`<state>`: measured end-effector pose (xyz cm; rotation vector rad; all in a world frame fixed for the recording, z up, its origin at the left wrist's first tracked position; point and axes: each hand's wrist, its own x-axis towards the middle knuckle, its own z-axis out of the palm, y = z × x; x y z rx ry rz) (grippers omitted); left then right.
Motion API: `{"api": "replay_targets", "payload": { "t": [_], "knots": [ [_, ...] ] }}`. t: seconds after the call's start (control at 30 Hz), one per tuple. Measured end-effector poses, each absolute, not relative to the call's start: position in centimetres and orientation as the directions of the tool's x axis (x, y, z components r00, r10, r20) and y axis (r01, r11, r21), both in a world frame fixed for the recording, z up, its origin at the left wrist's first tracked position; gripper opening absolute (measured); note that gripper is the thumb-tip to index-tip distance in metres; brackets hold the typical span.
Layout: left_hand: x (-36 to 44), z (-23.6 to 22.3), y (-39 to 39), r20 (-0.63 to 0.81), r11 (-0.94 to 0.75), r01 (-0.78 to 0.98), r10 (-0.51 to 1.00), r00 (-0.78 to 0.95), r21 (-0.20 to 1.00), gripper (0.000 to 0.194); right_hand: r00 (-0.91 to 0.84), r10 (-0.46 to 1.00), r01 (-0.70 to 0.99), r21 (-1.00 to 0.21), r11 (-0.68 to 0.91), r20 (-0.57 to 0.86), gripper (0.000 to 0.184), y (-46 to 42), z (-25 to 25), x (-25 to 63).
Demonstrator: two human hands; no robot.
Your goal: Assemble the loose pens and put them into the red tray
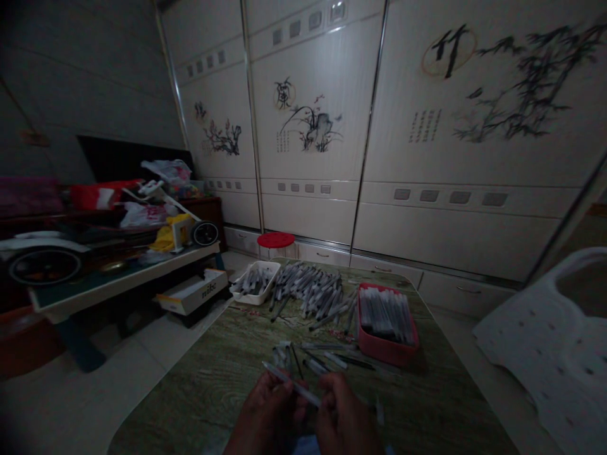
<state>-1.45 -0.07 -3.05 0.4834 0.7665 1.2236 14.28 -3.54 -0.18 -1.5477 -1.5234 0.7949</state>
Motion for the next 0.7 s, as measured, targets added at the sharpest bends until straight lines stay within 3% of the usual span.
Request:
{"api": "replay_targets", "payload": {
  "t": [0.2, 0.4, 0.57, 0.7],
  "knots": [
    [-2.5, -1.3, -0.4, -0.335, 0.312, -0.658, 0.937, 0.095, 0.686, 0.040, 0.110, 0.993, 0.455, -0.890, -0.013, 0.042, 0.031, -2.9, -0.3, 15.2],
    [-3.6, -0.1, -0.2, -0.402, 0.290, -0.702, 0.916, 0.006, 0.651, 0.011, 0.028, 0.995, 0.651, -0.757, 0.056, 0.098, 0.020, -2.1, -0.5, 16.9],
    [-3.7, -0.2, -0.2, -0.424, 0.293, -0.710, 0.905, -0.008, 0.640, 0.011, -0.051, 0.997, 0.784, -0.615, 0.080, 0.064, 0.010, -2.3, -1.2, 15.3],
    [-3.7, -0.4, -0.1, -0.421, 0.295, -0.719, 0.907, 0.004, 0.629, 0.012, -0.033, 0.997, 0.779, -0.622, 0.072, 0.073, 0.010, -2.3, -2.0, 14.9]
  ]
}}
